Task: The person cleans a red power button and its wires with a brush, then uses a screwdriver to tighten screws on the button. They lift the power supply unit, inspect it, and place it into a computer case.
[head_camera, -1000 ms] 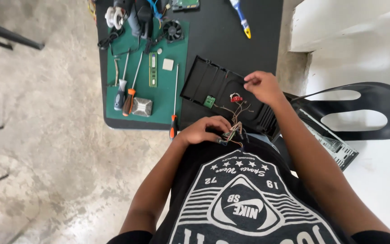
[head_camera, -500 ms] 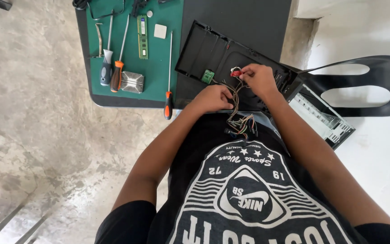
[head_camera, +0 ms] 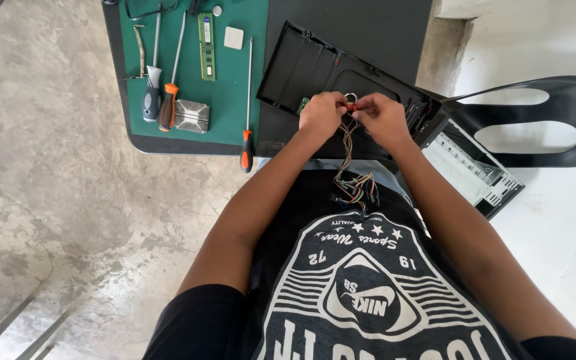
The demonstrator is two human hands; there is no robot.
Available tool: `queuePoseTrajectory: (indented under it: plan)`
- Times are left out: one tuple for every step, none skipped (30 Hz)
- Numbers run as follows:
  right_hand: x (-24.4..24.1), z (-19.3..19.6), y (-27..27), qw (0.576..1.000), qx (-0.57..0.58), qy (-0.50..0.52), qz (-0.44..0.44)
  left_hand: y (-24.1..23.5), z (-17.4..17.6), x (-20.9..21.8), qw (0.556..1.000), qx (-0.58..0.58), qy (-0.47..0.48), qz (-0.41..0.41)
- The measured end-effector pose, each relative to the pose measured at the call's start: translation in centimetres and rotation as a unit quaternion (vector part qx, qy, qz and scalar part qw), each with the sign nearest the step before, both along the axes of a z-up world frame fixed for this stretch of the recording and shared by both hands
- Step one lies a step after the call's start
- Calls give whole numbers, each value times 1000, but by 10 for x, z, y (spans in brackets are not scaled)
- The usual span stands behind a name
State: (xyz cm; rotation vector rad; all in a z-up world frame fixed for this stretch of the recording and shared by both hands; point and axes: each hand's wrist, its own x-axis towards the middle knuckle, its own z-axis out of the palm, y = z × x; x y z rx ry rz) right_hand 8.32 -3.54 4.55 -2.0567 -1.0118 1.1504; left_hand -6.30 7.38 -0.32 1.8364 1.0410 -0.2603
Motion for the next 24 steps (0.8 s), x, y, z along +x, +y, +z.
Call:
queuePoseTrajectory:
  plan:
    - [-3,4,-1,995,9,80,-58,0,-5,-1,1000,9,-1,6]
    - [-3,3,0,995,10,80,-59,0,-1,-2,1000,9,-1,5]
    - [-3,3,-1,992,25,95,-78,-1,4,-4,999,19,-29,22]
    - [-4,3,-2,988,41,109,-98,-3,9,-6,997,29,-57,39]
    - [-2,1,-2,988,40,108,-102,-3,16,-5,997,27,-58,35]
    - [0,-2,-3,986,60,99,-118,-4,24,-4,997,33,-64,35]
    - [2,-4,1,984,82,91,-131,-2,32,-3,996,42,-70,36]
    - [3,-3,2,983,84,90,-134,-5,26,1,996,43,-70,33]
    - [5,-2,3,984,90,75,-137,-8,21,5,995,6,-71,73]
    - [6,0,5,983,96,61,-141,-11,15,9,991,-31,-71,112]
    - [6,0,7,983,97,62,-143,-12,8,8,991,-30,-70,110]
    - [6,0,9,983,97,76,-137,-12,0,8,989,-42,-80,114]
    - [7,1,10,983,95,90,-131,-14,-7,9,987,-55,-91,117]
    - [9,-1,11,982,96,90,-133,-14,-3,7,988,-55,-90,116]
    - [11,-4,12,988,80,83,-107,-14,1,5,990,-64,-85,88]
    - [13,-6,13,992,64,75,-81,-14,4,4,992,-72,-79,61]
    - [13,-9,13,992,63,75,-80,-12,14,2,992,-73,-80,62]
    - [13,-12,14,995,59,50,-65,-10,25,-1,994,-74,-57,55]
    - [14,-14,16,997,55,24,-48,-7,35,-2,995,-75,-35,50]
    - [17,-16,16,997,55,22,-45,-9,34,2,995,-75,-37,53]
    - [17,-19,16,998,45,2,-41,-11,32,3,996,-70,-19,53]
    - [17,-22,17,999,36,-19,-37,-13,31,4,996,-65,-1,53]
    - [17,-26,17,999,36,-19,-34,-13,28,5,996,-65,-1,56]
    - [17,-29,17,999,29,-29,-30,-14,24,6,996,-58,16,58]
